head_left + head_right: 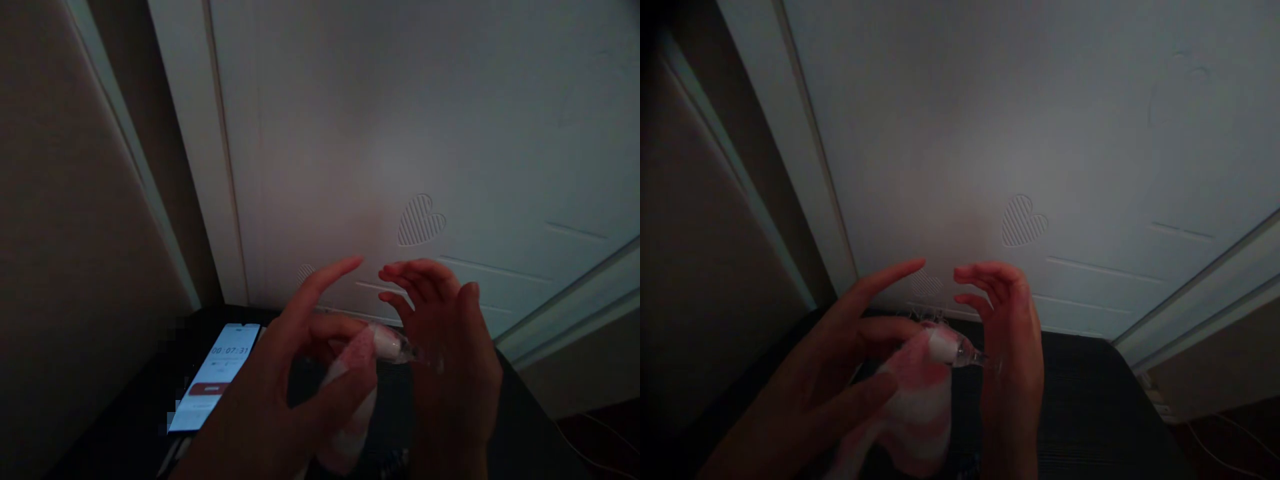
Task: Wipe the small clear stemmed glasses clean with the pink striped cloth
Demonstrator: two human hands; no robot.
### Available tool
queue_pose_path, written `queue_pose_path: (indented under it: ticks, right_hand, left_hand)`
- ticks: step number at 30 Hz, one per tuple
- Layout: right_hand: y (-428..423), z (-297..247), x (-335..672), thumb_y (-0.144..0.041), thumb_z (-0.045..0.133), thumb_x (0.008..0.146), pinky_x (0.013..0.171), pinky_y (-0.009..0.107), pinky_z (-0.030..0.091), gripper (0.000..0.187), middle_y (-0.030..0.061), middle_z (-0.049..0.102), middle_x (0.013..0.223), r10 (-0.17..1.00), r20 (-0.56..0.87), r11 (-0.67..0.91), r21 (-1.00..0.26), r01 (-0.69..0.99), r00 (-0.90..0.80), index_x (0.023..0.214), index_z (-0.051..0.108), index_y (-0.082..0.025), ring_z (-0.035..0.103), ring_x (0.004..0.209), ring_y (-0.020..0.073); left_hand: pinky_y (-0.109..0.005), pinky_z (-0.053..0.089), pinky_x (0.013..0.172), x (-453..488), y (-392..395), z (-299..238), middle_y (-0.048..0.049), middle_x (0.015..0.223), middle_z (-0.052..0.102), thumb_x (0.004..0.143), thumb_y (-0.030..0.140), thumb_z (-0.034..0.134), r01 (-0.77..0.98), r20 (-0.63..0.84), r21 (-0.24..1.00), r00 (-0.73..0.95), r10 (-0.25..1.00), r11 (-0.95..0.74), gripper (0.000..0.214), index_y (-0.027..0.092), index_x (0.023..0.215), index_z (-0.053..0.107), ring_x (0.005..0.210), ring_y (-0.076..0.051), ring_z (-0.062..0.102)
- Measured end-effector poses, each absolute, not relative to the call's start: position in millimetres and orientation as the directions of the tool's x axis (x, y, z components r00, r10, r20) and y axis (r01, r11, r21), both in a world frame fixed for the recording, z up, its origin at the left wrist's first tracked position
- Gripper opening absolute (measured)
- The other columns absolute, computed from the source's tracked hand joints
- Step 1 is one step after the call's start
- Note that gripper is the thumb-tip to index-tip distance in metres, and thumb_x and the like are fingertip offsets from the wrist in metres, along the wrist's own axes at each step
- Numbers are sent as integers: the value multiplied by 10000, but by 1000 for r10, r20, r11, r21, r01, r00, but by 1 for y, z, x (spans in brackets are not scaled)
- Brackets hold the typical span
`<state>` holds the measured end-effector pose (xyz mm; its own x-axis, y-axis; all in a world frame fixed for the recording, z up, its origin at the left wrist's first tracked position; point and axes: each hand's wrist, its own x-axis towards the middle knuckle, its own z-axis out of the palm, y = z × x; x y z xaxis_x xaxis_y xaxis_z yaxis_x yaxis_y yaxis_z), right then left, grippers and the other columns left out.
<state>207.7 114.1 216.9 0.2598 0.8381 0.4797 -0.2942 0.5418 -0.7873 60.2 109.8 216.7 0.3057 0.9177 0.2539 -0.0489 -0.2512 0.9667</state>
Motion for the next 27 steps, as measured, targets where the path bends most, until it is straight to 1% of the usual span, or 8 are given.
queue_pose_path:
  ticks: [4, 8, 12, 16, 18, 21, 24, 27]
  right_hand:
    - [111, 219, 207, -415, 342, 933, 776, 340, 459, 303, 69, 571, 1036, 797, 557, 602, -765, -232, 231, 1014, 559, -219, 551, 1036, 216]
    - [106, 222, 203, -407, 419, 894, 693, 345, 469, 254, 69, 569, 1008, 753, 617, 654, -740, -159, 229, 1005, 567, -233, 556, 983, 230]
    - [101, 223, 197, -399, 444, 875, 630, 340, 465, 226, 47, 572, 951, 693, 665, 700, -712, -44, 279, 966, 600, -263, 564, 898, 225]
    - [104, 219, 197, -327, 449, 868, 651, 341, 450, 191, 43, 583, 914, 629, 696, 732, -681, 39, 345, 934, 613, -254, 573, 846, 210]
    - [108, 217, 201, -259, 401, 872, 672, 345, 441, 218, 58, 585, 922, 632, 690, 722, -690, 56, 352, 938, 607, -234, 572, 861, 210]
    - [113, 219, 208, -173, 302, 884, 677, 338, 421, 297, 67, 583, 930, 610, 658, 692, -714, 109, 442, 931, 593, -209, 570, 873, 203]
    - [112, 223, 211, -202, 378, 878, 656, 320, 398, 216, 63, 593, 915, 592, 600, 608, -771, 190, 538, 887, 594, -196, 560, 844, 197]
    - [109, 224, 215, -263, 454, 879, 667, 315, 387, 168, 50, 611, 953, 657, 535, 450, -844, 293, 531, 870, 608, -198, 552, 830, 185]
  left_hand:
    - [-326, 544, 707, 53, 108, 218, -33, 928, 724, 710, 462, 665, -137, 129, 987, 318, 939, -89, 632, 407, 1293, 427, 800, -233, 669]
    - [-343, 550, 712, 47, 109, 216, -30, 862, 732, 679, 434, 702, -230, 150, 971, 386, 910, -62, 701, 403, 1314, 408, 746, -229, 678]
    - [-263, 536, 653, 57, 113, 218, 6, 818, 723, 749, 325, 662, -291, 126, 957, 428, 895, 4, 604, 412, 1289, 405, 753, -193, 678]
    - [-256, 509, 646, 81, 112, 220, 13, 805, 660, 826, 313, 575, -244, 168, 965, 287, 943, -98, 461, 350, 1256, 411, 731, -166, 636]
    - [-271, 505, 648, 89, 111, 219, -1, 828, 654, 814, 301, 587, -207, 213, 965, 252, 944, -162, 460, 323, 1243, 423, 761, -183, 632]
    - [-248, 484, 575, 90, 115, 217, -12, 851, 651, 795, 274, 599, -197, 172, 973, 279, 945, -119, 468, 298, 1236, 442, 725, -179, 624]
    - [-252, 487, 613, 81, 121, 217, -17, 938, 648, 817, 275, 576, -191, 133, 978, 267, 955, -83, 459, 303, 1250, 428, 772, -176, 619]
    - [-257, 503, 666, 72, 126, 219, -20, 973, 647, 833, 305, 566, -221, 114, 974, 259, 959, -56, 440, 299, 1249, 421, 816, -176, 626]
